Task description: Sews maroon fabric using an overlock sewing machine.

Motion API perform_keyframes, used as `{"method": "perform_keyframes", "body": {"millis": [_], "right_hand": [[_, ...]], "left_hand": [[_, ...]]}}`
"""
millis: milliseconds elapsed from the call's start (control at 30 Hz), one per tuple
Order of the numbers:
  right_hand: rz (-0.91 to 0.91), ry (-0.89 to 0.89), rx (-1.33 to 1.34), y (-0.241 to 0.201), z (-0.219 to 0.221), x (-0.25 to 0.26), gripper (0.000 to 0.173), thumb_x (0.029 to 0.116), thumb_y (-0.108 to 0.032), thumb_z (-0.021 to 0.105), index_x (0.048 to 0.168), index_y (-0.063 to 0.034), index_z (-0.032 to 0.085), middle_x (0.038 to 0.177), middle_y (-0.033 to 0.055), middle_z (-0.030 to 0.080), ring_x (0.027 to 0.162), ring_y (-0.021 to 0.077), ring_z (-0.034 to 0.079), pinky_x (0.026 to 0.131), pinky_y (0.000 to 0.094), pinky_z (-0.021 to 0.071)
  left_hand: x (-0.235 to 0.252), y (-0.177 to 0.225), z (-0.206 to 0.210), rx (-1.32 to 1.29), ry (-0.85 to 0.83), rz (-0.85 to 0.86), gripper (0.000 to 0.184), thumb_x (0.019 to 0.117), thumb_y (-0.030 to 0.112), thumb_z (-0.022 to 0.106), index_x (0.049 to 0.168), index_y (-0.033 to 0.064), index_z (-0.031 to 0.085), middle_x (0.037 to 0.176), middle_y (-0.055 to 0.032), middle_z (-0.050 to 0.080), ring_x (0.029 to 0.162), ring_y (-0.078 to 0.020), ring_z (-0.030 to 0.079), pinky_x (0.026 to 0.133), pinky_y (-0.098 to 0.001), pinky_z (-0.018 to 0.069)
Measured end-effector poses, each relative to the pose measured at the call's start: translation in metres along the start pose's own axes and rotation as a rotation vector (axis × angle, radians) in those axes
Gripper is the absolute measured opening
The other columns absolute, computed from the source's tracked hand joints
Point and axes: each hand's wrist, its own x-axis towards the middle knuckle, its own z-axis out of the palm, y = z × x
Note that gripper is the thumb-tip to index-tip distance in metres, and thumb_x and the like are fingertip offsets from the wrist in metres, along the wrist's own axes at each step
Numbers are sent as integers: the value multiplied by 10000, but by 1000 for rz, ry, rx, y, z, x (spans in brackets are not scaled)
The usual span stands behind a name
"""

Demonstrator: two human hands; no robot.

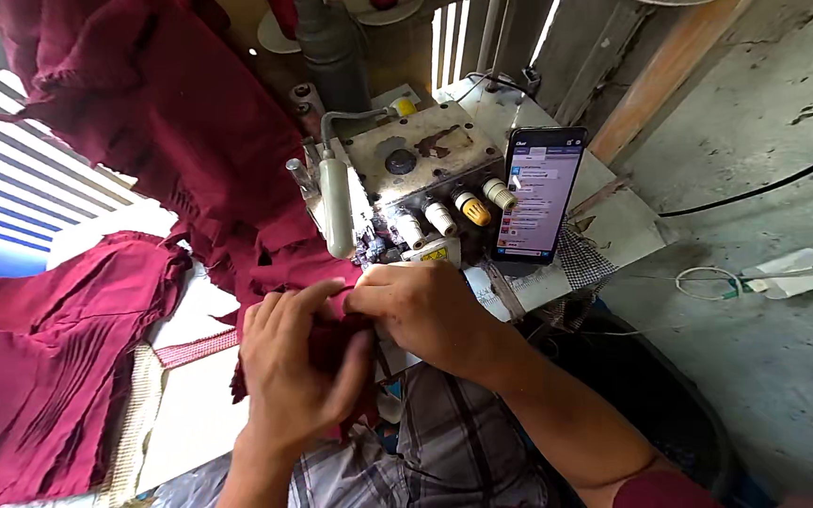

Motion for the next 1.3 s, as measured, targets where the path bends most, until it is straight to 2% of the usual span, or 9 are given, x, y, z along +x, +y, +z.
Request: {"method": "perform_keyframes", "body": {"millis": [67,167,267,333,367,433,533,1033,1300], "right_hand": [[-8,67,-51,-1,-1,-2,159,920,-58,677,916,-157,802,813,-5,715,702,125,673,569,304,525],[5,127,-52,-1,3,-16,181,946,-78,653,946,-165,813,877,-11,754,747,117,694,622,294,547],[86,152,16,-1,12,-47,201,987,-101,618,991,-157,810,1024,3,790,879,111,741,744,290,597],[145,177,95,4,23,-67,191,989,-107,631,1003,-146,817,1096,26,786,958,107,742,810,268,601],[175,184,133,6,30,-76,182,985,-103,640,1006,-139,817,1121,35,779,1012,103,738,855,254,604],[220,202,198,11,45,-89,166,981,-81,655,1022,-111,813,1162,57,764,1090,113,720,925,252,598],[223,238,230,12,53,-96,167,977,-48,652,1029,-89,805,1181,83,758,1124,136,713,957,262,595],[192,258,185,19,49,-68,144,999,-80,645,1010,-78,789,1152,89,762,1109,136,718,938,257,596],[220,265,113,26,53,-59,159,993,-97,646,1033,-94,800,1137,63,767,1072,123,725,907,256,603]], "left_hand": [[1,1,16,129,-6,-43,512,881,501,669,1199,100,697,960,-98,665,921,-290,614,836,-524,457],[1,-4,20,275,54,10,204,893,259,609,904,150,781,823,-78,658,840,-287,611,807,-497,423],[-2,0,14,313,13,129,141,916,157,601,839,128,716,932,-91,671,992,-305,616,976,-525,397],[-7,0,12,260,-97,223,131,983,105,559,911,96,668,1206,-100,696,1252,-293,607,1141,-534,384],[-10,0,12,209,-159,261,149,1007,75,526,966,74,670,1311,-111,678,1324,-284,581,1153,-502,406],[-15,-2,15,165,-251,278,192,1041,67,479,1125,69,652,1386,-101,652,1326,-244,590,1093,-412,471],[-23,1,22,240,-280,176,444,1011,62,474,1435,139,580,1430,-31,635,1342,-188,574,1089,-385,451],[3,-7,20,222,-290,88,315,928,107,521,1132,107,761,1352,-36,687,1331,-201,595,1145,-493,427],[18,-11,16,263,-370,81,368,896,101,551,1218,105,730,1376,-38,667,1345,-220,580,1156,-539,398]]}}
